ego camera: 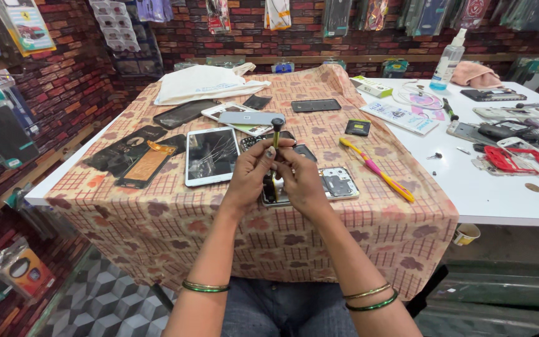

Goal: The person uses a screwdriver to remove screws from a disassembled mobile phone on a cluttered workbench. The person repeatedly unscrews and removes screws from the phone's internal frame.

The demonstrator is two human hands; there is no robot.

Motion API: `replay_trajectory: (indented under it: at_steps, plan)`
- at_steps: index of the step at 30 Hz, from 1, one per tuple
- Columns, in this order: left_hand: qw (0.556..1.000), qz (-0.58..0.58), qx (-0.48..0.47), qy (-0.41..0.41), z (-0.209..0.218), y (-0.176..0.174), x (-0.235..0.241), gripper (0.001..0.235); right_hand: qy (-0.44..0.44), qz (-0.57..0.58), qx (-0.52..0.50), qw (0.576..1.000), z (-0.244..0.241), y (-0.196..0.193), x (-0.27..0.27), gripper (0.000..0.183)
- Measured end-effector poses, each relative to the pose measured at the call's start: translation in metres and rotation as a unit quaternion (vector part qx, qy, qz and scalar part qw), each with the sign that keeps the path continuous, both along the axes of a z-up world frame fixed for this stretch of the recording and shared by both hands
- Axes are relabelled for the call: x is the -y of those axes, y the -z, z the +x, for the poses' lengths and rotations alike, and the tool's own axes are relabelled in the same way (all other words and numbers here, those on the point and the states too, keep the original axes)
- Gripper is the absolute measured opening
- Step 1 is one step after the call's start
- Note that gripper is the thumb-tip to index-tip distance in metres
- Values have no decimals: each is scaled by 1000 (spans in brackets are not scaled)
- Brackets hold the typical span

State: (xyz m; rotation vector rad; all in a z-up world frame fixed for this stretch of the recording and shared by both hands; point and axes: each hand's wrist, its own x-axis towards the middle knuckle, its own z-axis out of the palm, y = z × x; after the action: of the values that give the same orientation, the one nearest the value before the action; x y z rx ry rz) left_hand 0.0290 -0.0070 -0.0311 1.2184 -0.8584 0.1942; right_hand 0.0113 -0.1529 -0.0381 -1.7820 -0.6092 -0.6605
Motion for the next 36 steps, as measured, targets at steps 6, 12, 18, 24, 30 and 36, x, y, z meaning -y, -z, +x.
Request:
replay_trajectory:
  at_steps: [6,12,18,24,30,36]
  plan:
    - [999,-33,-28,-18,-2,-1,-1,22,-18,-23,17,999,-5,-8,1,20]
    - [998,-53,16,-40,-1,5,3,19,-45,88,-32,995,-3,-7,3,17]
    - [999,-42,-26,-23,-2,3,1,20,-67,73,4,995,5,0,6,12]
    - [999,3,-14,31,-4,-3,-3,30,-127,92,-116,981,7,1,7,16]
    - [1000,-17,-16,-15,3,5,-1,23,-129,73,-148,978,12,3,14,21]
    - [996,-75,-18,-39,5,11,-1,22,-141,109,-104,978,3,-5,15,30]
